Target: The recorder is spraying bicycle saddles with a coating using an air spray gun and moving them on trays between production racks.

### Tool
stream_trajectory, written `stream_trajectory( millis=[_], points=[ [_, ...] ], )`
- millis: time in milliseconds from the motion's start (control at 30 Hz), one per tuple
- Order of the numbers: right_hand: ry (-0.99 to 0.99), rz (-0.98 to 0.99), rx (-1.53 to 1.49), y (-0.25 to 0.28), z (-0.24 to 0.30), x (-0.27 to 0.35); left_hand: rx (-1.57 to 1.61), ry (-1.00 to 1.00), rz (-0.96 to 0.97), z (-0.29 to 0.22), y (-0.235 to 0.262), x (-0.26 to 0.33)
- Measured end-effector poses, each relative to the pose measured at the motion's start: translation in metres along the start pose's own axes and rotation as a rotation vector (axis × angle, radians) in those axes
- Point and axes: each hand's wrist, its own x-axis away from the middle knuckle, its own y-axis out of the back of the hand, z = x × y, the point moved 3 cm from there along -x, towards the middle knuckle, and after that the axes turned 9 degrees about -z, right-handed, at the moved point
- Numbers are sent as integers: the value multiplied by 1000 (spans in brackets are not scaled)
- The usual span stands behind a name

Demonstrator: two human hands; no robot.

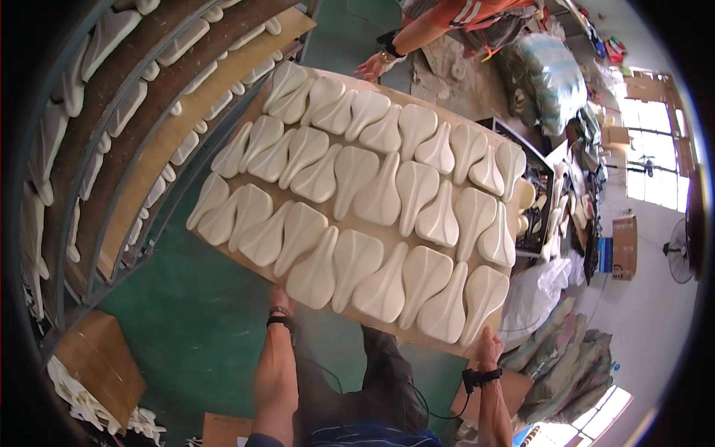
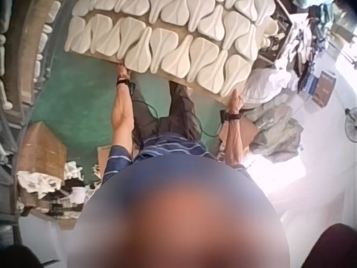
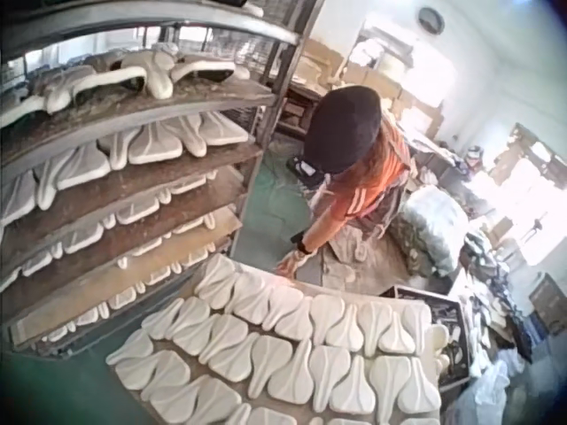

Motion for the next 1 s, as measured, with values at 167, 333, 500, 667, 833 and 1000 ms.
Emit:
stream_trajectory(
  millis=[167,333,500,667,833,1000],
  points=[
    [-109,92,-231,-53,-8,91,-127,-117,-96,-56,71,-37],
    [-160,104,-230,-77,-49,122,-162,-135,-19,-51,107,-82],
    [-197,109,-165,-138,-34,176,-249,-141,27,-98,220,-127],
    [-130,111,-78,-166,-84,153,-151,15,-2,-75,199,-147],
    [-125,270,44,-221,-84,155,-169,35,-101,-96,237,-182],
    [654,697,726,-326,-103,141,-348,-161,330,-119,264,-213]
  ],
)
